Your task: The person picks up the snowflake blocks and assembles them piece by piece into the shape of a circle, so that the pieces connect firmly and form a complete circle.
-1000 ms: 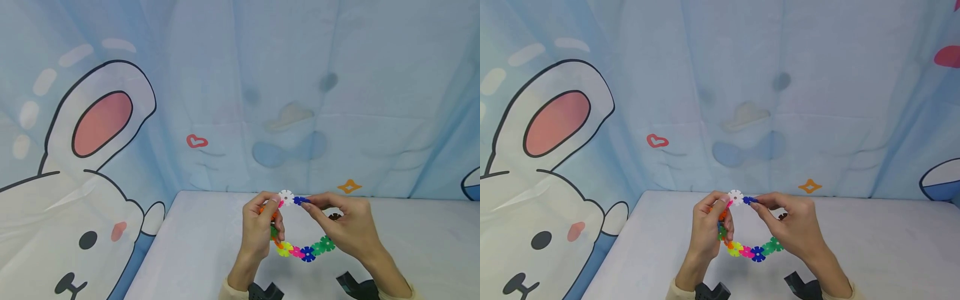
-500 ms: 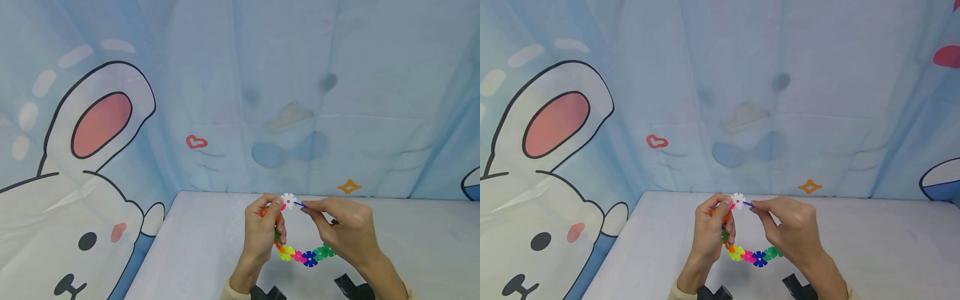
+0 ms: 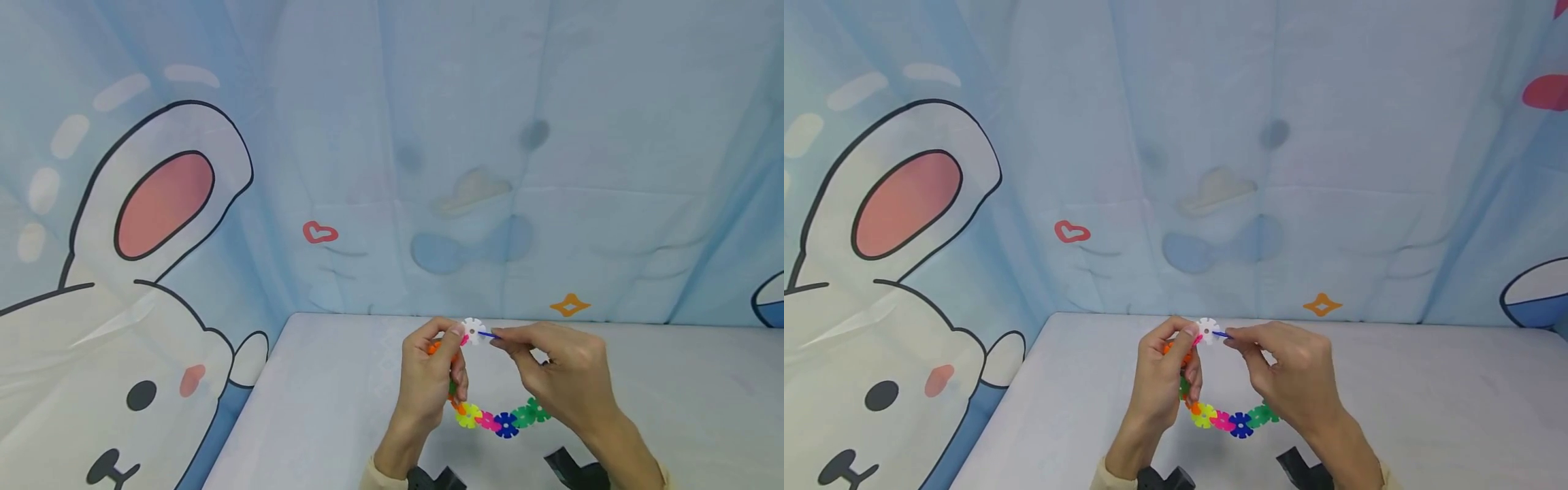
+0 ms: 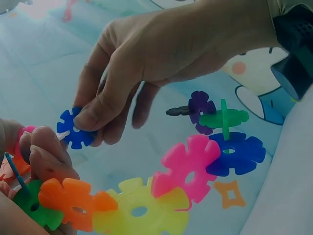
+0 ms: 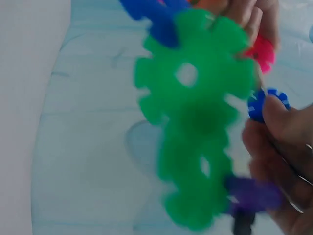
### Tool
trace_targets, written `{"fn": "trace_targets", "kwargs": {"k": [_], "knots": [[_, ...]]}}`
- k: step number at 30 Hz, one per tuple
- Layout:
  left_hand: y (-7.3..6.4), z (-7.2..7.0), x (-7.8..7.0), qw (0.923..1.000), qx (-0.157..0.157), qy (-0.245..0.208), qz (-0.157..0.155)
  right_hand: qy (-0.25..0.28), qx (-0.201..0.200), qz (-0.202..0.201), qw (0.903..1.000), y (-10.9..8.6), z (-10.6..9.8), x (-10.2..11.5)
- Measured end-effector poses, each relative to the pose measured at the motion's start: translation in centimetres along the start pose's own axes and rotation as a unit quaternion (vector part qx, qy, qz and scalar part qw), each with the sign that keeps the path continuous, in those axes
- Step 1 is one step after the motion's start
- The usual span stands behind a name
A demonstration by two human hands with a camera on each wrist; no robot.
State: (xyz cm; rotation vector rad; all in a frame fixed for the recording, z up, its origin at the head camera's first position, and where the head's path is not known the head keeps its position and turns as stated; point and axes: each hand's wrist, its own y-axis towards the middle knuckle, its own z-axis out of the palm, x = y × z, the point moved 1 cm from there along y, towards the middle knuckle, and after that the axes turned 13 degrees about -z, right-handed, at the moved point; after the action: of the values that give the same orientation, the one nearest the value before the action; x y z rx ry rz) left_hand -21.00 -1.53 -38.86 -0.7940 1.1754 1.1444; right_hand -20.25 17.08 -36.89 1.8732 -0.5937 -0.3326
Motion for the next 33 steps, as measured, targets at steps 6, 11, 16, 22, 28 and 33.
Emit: {"fn": "trace_targets", "kwargs": {"k": [6,11,16,22,28,33], "knots": [[0.2,-0.6,-0.1,0.9994,-0.027,-0.024,0.003,0.016,0.112,0.152,0.9819,-0.5,-2.3,-2.1],[0.2,-0.8,-0.3,0.9969,-0.051,-0.054,0.028,0.103,0.223,0.276,0.9291,-1.5,-4.6,-5.0],[0.0,-0.7,-0.4,0.9941,-0.062,-0.076,0.045,0.242,0.252,0.322,0.8802,-2.4,-5.4,-6.6],[-0.2,-0.4,-0.6,0.9913,-0.077,-0.088,0.062,0.332,0.245,0.319,0.8532,-3.0,-5.3,-7.2],[-0.4,-0.2,-0.7,0.9902,-0.084,-0.091,0.065,0.366,0.219,0.298,0.8544,-2.6,-5.0,-6.3],[-0.7,0.0,-0.9,0.9925,-0.075,-0.073,0.063,0.361,0.172,0.298,0.8668,-1.5,-4.2,-4.6]]}}
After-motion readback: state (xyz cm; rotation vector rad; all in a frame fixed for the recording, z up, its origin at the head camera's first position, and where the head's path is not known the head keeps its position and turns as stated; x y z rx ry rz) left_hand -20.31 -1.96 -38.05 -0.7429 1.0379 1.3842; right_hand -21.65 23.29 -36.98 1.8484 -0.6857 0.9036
